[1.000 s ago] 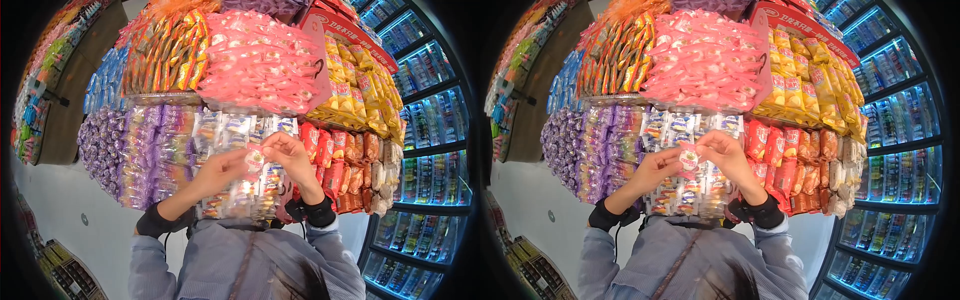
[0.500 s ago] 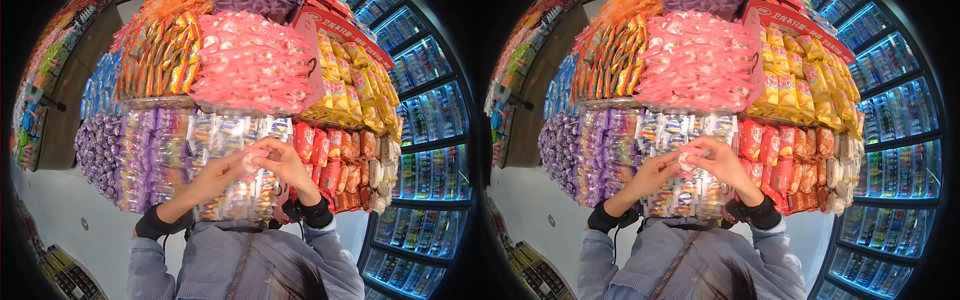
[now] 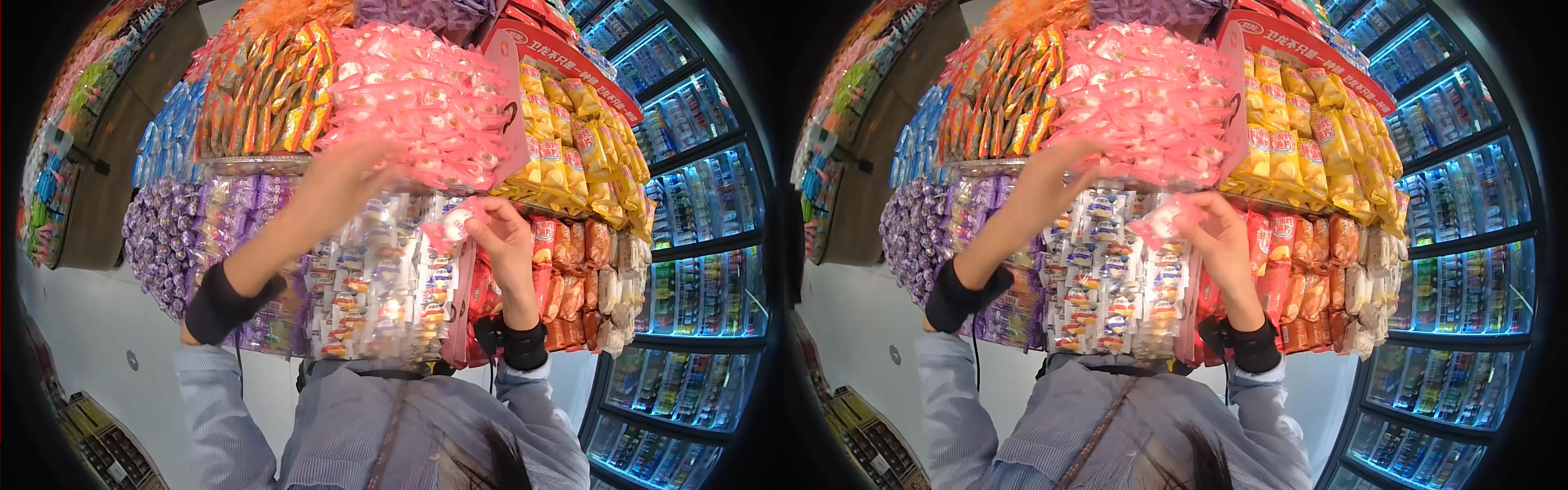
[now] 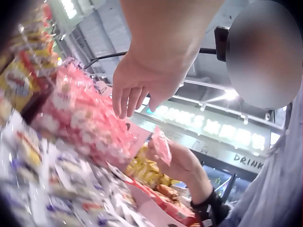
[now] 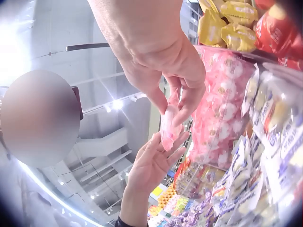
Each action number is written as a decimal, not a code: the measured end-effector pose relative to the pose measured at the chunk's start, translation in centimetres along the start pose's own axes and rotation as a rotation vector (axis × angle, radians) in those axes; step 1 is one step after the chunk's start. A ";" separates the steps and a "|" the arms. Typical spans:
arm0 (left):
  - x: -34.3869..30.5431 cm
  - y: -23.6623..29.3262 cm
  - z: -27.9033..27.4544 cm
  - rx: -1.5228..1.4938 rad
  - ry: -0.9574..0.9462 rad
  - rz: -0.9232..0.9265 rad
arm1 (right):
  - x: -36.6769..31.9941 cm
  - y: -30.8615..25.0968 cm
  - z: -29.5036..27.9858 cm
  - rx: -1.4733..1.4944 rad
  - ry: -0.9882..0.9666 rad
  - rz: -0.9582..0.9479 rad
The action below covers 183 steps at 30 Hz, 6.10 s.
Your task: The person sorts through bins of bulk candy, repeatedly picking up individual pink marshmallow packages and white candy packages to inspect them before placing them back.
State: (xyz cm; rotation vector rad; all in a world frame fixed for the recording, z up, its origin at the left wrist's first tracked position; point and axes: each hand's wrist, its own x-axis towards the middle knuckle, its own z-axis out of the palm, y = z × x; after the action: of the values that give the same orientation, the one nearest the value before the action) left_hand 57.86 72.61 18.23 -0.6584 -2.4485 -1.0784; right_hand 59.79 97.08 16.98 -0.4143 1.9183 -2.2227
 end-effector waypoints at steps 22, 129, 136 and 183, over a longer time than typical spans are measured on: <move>9.0 -5.1 1.6 0.519 -0.132 0.369 | 9.9 -0.5 2.5 -0.987 -0.035 -0.662; 2.0 -3.4 -9.0 -0.282 0.119 -0.304 | 9.1 -1.2 7.0 -1.042 -0.150 -0.684; 6.5 -6.8 -7.9 0.095 0.161 -0.212 | 15.5 0.4 8.7 -1.263 -0.240 -0.457; 20.3 -16.4 -1.4 0.511 -0.137 -0.121 | 12.9 2.2 8.1 -1.338 -0.223 -0.673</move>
State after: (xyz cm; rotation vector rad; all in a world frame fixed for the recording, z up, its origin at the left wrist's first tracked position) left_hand 32.40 67.05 20.03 -0.4323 -2.7513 -0.4158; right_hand 50.07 85.11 17.06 -1.5235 3.1071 -0.5866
